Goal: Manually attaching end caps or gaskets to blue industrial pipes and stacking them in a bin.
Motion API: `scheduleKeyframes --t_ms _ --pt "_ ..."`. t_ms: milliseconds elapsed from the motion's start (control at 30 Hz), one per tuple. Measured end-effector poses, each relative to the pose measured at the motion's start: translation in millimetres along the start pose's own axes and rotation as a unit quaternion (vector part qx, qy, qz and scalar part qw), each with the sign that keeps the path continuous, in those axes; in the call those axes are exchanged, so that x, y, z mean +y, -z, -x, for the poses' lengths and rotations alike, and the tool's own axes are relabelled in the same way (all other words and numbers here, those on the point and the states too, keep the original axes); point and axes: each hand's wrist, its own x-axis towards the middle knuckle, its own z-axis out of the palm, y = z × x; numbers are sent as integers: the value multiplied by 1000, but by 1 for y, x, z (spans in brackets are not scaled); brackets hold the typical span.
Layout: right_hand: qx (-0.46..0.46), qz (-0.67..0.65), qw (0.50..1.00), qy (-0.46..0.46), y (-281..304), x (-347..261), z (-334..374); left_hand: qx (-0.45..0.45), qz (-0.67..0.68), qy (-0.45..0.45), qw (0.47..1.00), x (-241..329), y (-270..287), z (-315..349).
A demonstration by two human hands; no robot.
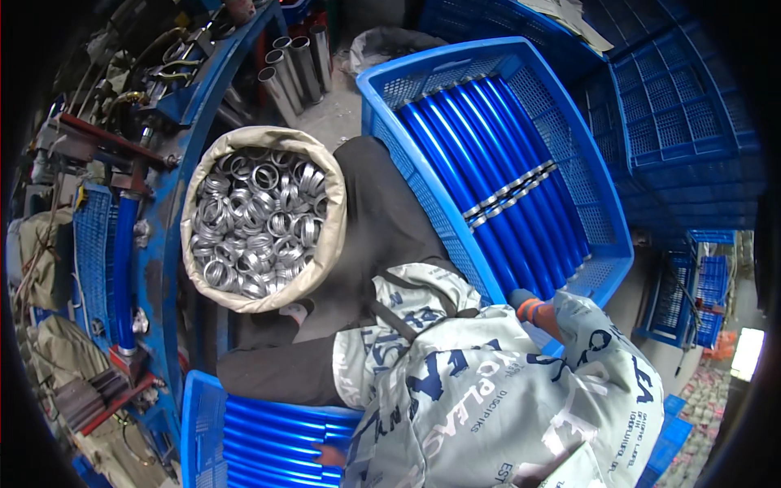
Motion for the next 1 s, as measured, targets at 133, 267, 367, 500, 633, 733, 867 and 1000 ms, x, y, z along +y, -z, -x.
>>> scheduleKeyframes --t_ms 133,267,367,500,633,733,867,1000 --pt "-6 -4 980 198 5 99 -29 -278 10 -31 960 -29 -3 -77" --pt "307 55 944 104 190 -28 -63 -281 -207 32 937 -74 12 -228" --pt "429 -231 844 226 368 -193 15 -423 -213 182 862 -79 37 -247" --pt "353 -217 711 568 447 -376 98 -314 -172 166 919 -69 19 -216" --pt "307 224 678 629 425 -484 102 -132 74 98 984 -58 43 -206" --pt "189 303 685 636 408 -516 64 -37 237 68 968 -59 91 -252" --pt "261 319 659 629 394 -504 32 -40 196 -4 980 77 163 -318" --pt "245 277 699 612 411 -501 58 -124 108 -222 961 300 207 -349"
